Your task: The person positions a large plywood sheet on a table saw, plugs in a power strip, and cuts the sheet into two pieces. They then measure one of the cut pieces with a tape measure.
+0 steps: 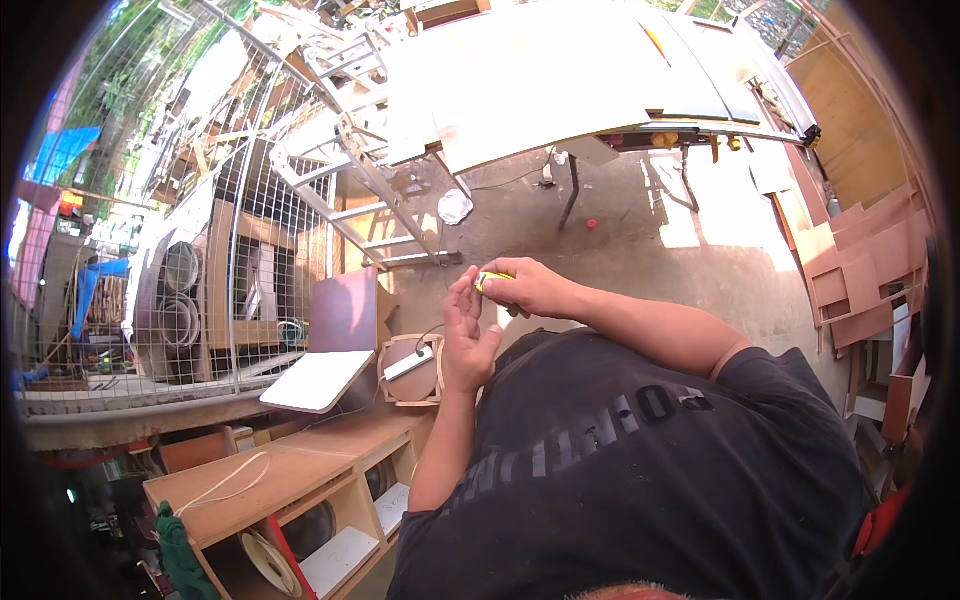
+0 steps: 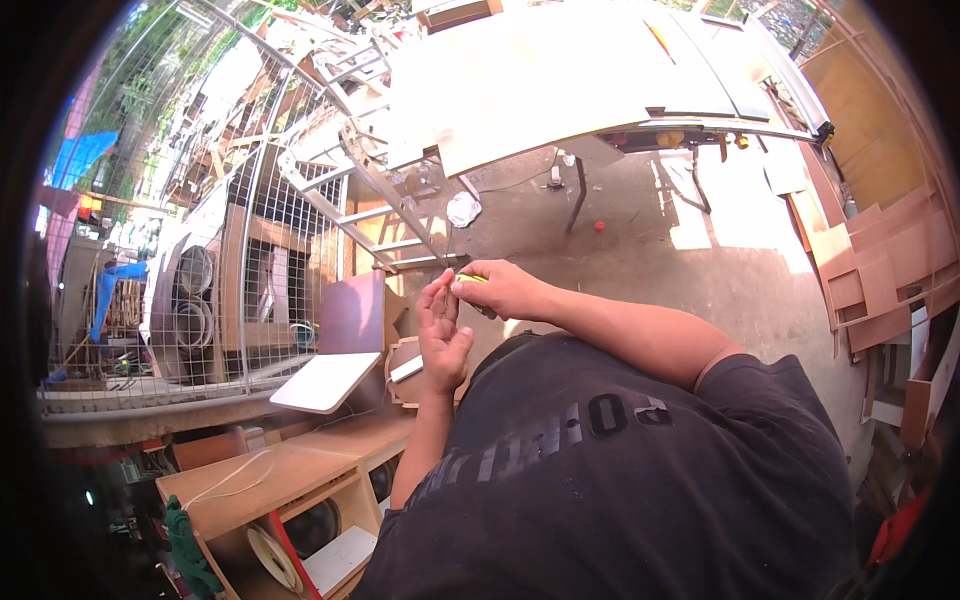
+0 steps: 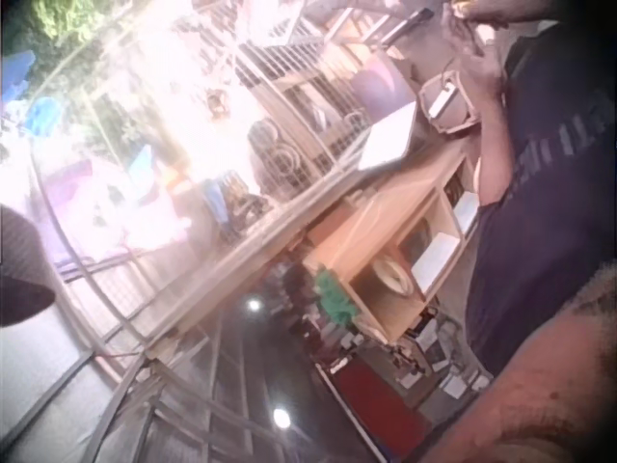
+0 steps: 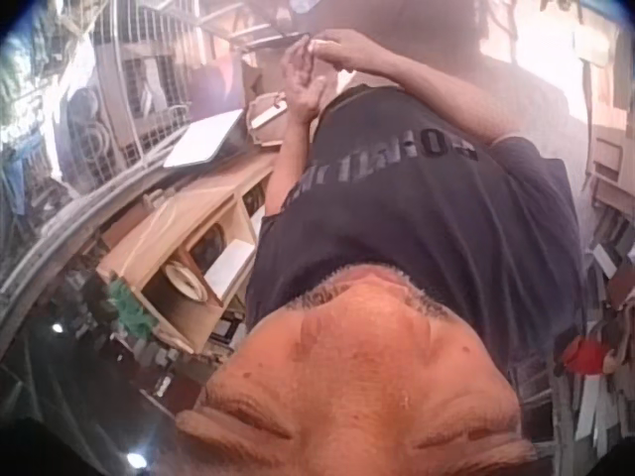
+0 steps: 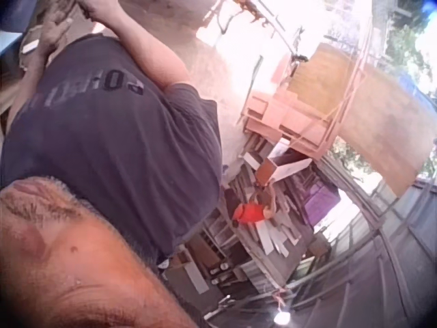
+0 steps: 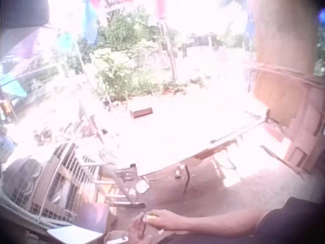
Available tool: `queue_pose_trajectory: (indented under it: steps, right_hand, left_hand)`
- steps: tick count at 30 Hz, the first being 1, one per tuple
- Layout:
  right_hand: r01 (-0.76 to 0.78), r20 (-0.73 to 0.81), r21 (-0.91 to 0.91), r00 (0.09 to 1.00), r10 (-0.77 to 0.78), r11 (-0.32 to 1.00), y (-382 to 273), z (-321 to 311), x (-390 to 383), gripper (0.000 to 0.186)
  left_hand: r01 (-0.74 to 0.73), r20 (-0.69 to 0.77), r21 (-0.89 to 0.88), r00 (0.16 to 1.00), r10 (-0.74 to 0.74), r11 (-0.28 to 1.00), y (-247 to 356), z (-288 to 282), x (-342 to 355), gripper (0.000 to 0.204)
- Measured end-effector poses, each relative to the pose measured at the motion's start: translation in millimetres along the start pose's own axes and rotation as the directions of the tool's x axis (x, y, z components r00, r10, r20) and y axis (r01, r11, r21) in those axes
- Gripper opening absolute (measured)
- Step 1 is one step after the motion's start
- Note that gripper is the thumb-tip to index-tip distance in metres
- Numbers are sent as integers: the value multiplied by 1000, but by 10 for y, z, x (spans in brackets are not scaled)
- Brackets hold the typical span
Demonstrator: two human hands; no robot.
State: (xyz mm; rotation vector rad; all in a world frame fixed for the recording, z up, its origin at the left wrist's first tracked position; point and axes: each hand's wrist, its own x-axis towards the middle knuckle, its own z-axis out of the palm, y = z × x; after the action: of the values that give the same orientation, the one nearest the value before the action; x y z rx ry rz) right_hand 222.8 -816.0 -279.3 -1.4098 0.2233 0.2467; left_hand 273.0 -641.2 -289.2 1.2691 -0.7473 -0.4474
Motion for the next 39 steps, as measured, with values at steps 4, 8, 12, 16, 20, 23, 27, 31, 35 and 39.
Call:
queue_pose_trajectory:
  steps: [4, 8, 12, 16, 20, 23, 27, 31, 35, 39]
  right_hand:
    - [207, -113, -682, 918, -381, 701, 24, -867, -105, 57]
    - [240, -76, -790, 875, -478, 564, 56, -1359, -230, 61]
    - [351, -453, -28, 830, -325, 936, 361, -1756, -207, 50]
    - [-167, 107, 902, 980, 168, 398, 212, -2329, -220, 56]
    - [-203, 182, 762, 978, 97, 615, 64, -2669, -249, 61]
    - [-3, -115, 376, 992, 50, 927, 72, -2867, -157, 41]
    - [73, -339, -414, 913, -228, 908, -188, -2898, 205, 48]
    - [-18, -283, -622, 937, -203, 782, -384, -2961, 680, 48]
    - [83, -264, -655, 906, -330, 751, -307, -3043, 964, 54]
    - [203, -120, -664, 921, -370, 720, -338, -3183, 1117, 62]
  left_hand:
    - [346, -45, 128, 938, -343, 930, -364, 384, 571, 38]
    - [525, -130, -84, 837, -532, 847, -666, 807, 1013, 21]
    - [326, -40, -93, 943, -331, 941, -809, 1153, 1359, 15]
    - [-189, 387, 413, 922, 17, 891, -771, 1348, 1933, 21]
    - [-244, 492, 462, 871, -18, 853, -931, 1358, 2372, 24]
    - [102, 430, 269, 877, -214, 958, -1204, 1396, 2563, 20]
    - [534, 233, 30, 818, -525, 845, -1438, 1348, 2812, 12]
    - [436, 197, 418, 813, -548, 797, -1623, 1172, 3169, 14]
    - [610, 16, 180, 782, -623, 772, -1563, 1113, 3202, 15]
    - [543, 20, 119, 836, -548, 832, -1806, 928, 3337, 12]
